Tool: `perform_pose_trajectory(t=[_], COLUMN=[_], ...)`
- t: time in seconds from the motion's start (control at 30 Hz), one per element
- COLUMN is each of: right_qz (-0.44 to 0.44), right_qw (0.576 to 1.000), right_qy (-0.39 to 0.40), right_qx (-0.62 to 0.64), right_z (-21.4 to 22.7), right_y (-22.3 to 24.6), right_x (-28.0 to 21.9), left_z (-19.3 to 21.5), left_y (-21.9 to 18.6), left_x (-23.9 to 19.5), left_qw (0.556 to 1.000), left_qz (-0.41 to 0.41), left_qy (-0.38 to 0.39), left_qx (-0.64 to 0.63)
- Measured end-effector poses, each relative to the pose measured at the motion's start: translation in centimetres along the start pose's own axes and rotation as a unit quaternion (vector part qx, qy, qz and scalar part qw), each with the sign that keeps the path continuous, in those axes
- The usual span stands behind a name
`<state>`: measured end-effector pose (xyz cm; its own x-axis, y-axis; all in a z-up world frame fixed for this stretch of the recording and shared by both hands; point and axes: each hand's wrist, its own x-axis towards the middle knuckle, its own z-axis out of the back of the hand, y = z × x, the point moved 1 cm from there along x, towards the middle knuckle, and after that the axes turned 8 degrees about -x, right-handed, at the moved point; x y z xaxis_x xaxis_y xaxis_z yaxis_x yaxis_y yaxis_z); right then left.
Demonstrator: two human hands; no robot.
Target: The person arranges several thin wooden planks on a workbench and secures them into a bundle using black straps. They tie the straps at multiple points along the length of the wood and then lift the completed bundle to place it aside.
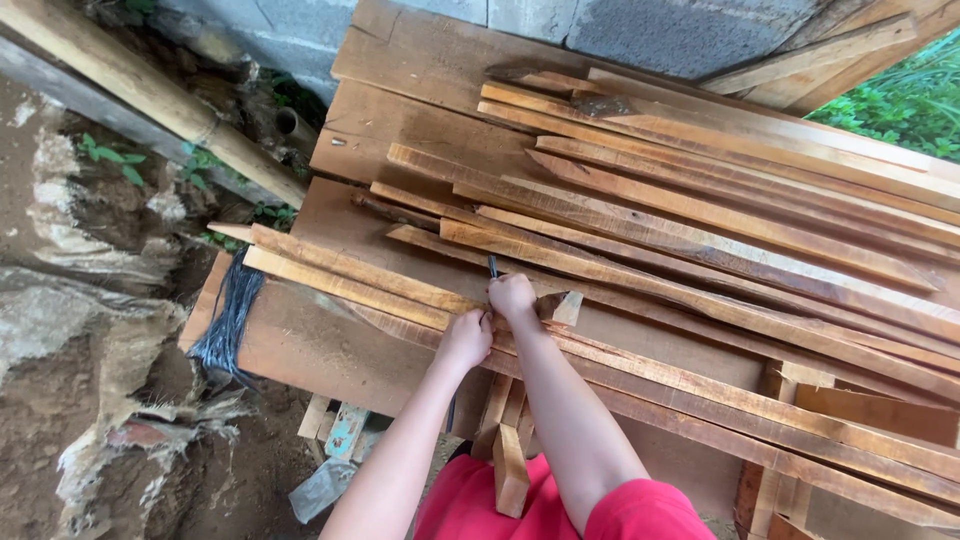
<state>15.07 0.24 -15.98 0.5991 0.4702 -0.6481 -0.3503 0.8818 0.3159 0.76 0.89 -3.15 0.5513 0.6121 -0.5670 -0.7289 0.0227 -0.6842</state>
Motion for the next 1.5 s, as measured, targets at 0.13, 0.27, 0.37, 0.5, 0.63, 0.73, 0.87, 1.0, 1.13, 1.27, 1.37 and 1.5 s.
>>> perform_pose_trajectory(t=[0.13, 0.27, 0.37, 0.5, 0.63, 0.73, 0.87, 1.0, 1.13, 1.27, 1.37, 1.5], right_qz=[-0.013, -0.005, -0.019, -0.033, -0.050, -0.067, -0.095, -0.074, 0.023, 0.053, 0.072, 0.099], right_qw=[0.968, 0.983, 0.984, 0.989, 0.995, 0.997, 0.992, 0.995, 0.998, 0.991, 0.982, 0.993], right_qy=[-0.003, -0.041, -0.021, -0.007, 0.024, 0.030, 0.037, 0.024, -0.045, -0.071, -0.128, -0.064], right_qx=[0.249, 0.177, 0.179, 0.144, 0.078, 0.039, 0.075, 0.060, 0.040, 0.097, 0.117, 0.023], right_z=[2.2, 0.1, -1.0, -1.7, -2.1, 0.4, 3.1, 1.7, 0.1, 0.9, 1.0, 5.1], right_y=[0.8, -0.3, -0.8, -0.7, -0.6, 1.1, 2.7, 2.0, 1.3, 0.8, 0.2, 1.3], right_x=[-2.9, -1.2, 0.3, 1.4, 3.1, 0.6, -1.9, -0.9, 0.7, -1.6, -1.7, -7.6], left_z=[-0.7, -0.4, 0.9, 2.8, 0.2, -2.8, -3.3, -3.8, -0.1, 1.6, -0.1, -1.3], left_y=[0.4, -1.1, -3.4, -2.8, 0.8, 2.4, 0.5, 0.5, -2.5, -3.4, -2.8, -3.1], left_x=[0.4, -1.5, -5.2, -7.1, -8.5, -9.7, -10.9, -10.6, -9.6, -9.4, -9.1, -8.9], left_qw=[0.999, 0.959, 0.870, 0.855, 0.832, 0.825, 0.758, 0.777, 0.894, 0.972, 0.967, 0.950], left_qz=[0.036, 0.156, 0.160, 0.137, 0.208, 0.216, 0.211, 0.189, 0.193, 0.084, 0.098, 0.099], left_qy=[-0.029, -0.031, -0.087, -0.153, -0.115, -0.077, -0.050, -0.042, -0.032, -0.027, -0.021, -0.017], left_qx=[-0.007, -0.235, -0.457, -0.477, -0.501, -0.517, -0.615, -0.599, -0.403, -0.220, -0.234, -0.297])
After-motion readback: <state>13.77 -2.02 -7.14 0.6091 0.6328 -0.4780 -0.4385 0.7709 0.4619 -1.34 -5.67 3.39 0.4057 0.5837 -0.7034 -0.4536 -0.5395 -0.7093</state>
